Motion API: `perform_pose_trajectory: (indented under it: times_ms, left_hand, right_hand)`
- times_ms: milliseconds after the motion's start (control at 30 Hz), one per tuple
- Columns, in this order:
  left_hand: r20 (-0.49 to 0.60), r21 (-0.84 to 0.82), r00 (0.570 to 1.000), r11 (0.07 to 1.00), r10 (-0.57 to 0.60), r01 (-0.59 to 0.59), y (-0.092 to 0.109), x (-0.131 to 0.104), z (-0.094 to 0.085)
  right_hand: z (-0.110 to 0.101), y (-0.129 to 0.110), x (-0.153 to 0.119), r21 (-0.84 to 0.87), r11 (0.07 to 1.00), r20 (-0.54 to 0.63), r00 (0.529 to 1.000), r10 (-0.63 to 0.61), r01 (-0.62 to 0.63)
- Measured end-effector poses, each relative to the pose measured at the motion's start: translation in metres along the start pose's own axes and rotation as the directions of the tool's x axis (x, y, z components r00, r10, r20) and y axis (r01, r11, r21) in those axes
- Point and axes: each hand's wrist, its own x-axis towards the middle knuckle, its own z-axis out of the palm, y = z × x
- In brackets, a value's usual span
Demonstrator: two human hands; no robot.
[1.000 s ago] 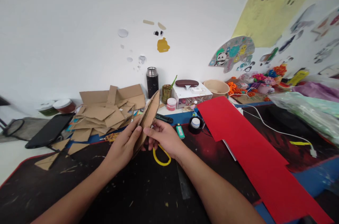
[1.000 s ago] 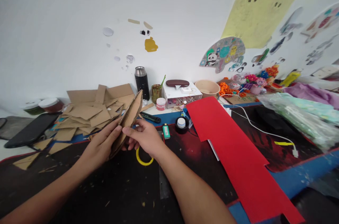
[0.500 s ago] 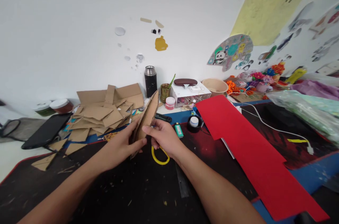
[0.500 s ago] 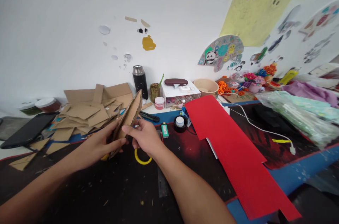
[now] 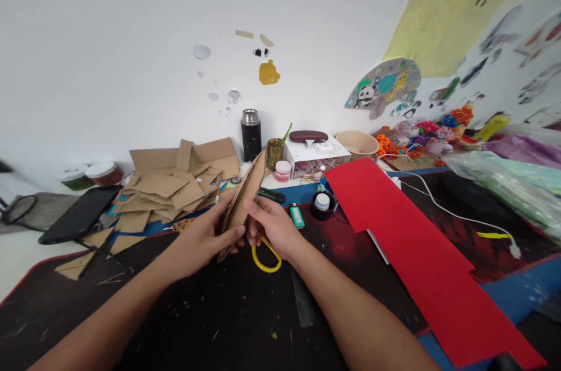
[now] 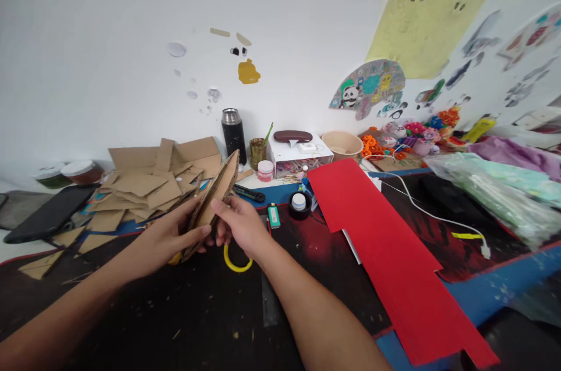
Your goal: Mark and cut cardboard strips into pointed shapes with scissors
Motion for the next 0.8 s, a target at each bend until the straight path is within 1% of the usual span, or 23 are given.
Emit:
perform_pose_trajectory:
  times_ms: [67, 167, 267, 367, 500, 633, 733, 800]
  left_hand:
    - [-0.037, 0.009, 0.999, 1.000, 0.022, -0.022, -0.003, 0.002, -0.003]
    - [-0.103, 0.025, 0.994, 0.999, 0.043, -0.040, -0.007, 0.005, -0.007]
    - [-0.116, 0.000, 0.993, 1.000, 0.014, -0.015, -0.008, 0.006, -0.006]
    - [-0.146, -0.014, 0.989, 1.000, 0.016, -0.018, -0.006, 0.005, 0.000]
    - [-0.179, 0.045, 0.983, 0.998, 0.047, -0.039, -0.005, 0.003, 0.007]
    - [-0.210, 0.046, 0.978, 0.999, -0.007, 0.017, -0.002, 0.001, 0.008]
    - [-0.215, 0.051, 0.974, 0.996, -0.067, 0.079, 0.001, 0.000, 0.005]
    - [-0.238, 0.061, 0.968, 0.993, -0.079, 0.096, 0.003, 0.000, 0.003]
  right_hand:
    - [-0.001, -0.001, 0.000, -0.004, 1.000, -0.015, 1.000, -0.008, 0.008]
    - [-0.001, -0.001, -0.001, -0.038, 0.999, 0.015, 1.000, 0.014, -0.013]
    - [0.000, 0.000, 0.000, -0.069, 0.997, 0.013, 1.000, 0.026, -0.025]
    - [0.000, 0.002, 0.002, -0.070, 0.997, -0.059, 0.998, 0.003, -0.007]
    - [0.001, 0.004, 0.004, -0.118, 0.992, -0.159, 0.986, -0.054, 0.035]
    - [0.002, 0.004, 0.004, -0.181, 0.981, -0.206, 0.972, -0.111, 0.073]
    - [0.002, 0.003, 0.004, -0.163, 0.983, -0.207, 0.971, -0.121, 0.088]
    - [0.002, 0.002, 0.004, -0.122, 0.988, -0.199, 0.973, -0.117, 0.094]
